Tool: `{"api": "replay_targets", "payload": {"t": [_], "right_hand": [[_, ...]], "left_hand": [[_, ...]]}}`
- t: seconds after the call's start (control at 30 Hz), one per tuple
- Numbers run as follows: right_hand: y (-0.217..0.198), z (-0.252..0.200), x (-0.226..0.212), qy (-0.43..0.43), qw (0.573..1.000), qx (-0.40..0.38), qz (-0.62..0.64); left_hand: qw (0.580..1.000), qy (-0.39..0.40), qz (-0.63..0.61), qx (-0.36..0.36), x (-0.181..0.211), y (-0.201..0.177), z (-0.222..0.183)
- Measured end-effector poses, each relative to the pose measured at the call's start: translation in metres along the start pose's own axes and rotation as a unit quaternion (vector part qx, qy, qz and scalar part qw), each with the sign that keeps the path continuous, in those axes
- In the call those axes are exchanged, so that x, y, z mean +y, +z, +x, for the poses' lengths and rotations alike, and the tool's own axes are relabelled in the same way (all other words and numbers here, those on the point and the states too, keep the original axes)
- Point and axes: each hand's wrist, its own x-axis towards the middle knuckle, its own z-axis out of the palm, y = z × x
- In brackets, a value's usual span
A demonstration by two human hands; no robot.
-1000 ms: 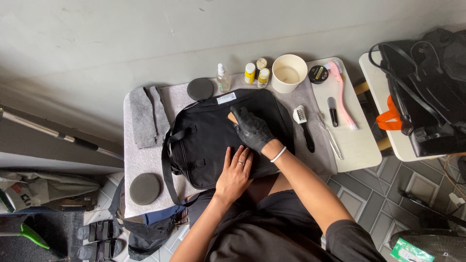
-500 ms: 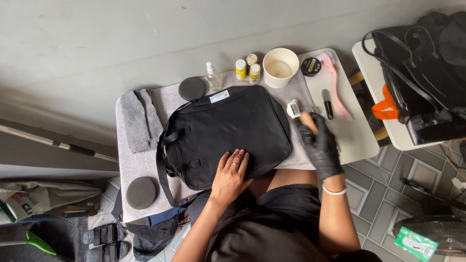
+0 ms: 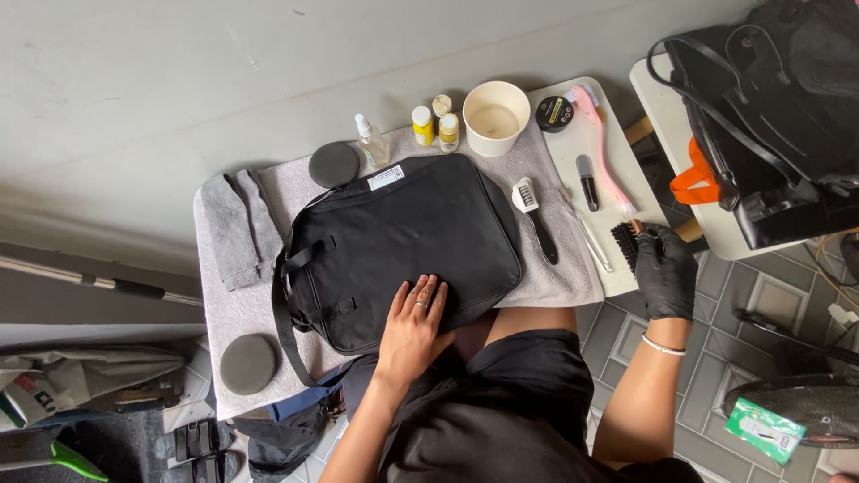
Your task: Buffing and cleaning the exterior of a black bag using a brush and sponge at a repair station.
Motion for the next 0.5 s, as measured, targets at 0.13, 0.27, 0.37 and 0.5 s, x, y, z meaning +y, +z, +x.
{"api": "replay_targets", "payload": {"t": [0.13,0.27,0.37,0.5], "right_hand": [[0.002,0.003,0.013,-0.024,0.999,0.011,-0.024],[-0.008,-0.006,0.001,-0.108,0.988,0.099,-0.050],[-0.014,-0.011,-0.006,-0.128,0.982,0.142,-0.011],[-0.017,-0.017,-0.002,-0.170,0.974,0.149,-0.012]], "left_hand": [[1.000,0.008,-0.007,0.006,0.001,-0.001,-0.002],[0.997,0.051,0.022,0.059,0.003,-0.002,-0.006],[0.992,0.074,0.053,0.084,0.005,-0.013,-0.004],[0.982,0.087,0.087,0.143,0.009,-0.023,-0.005]]}}
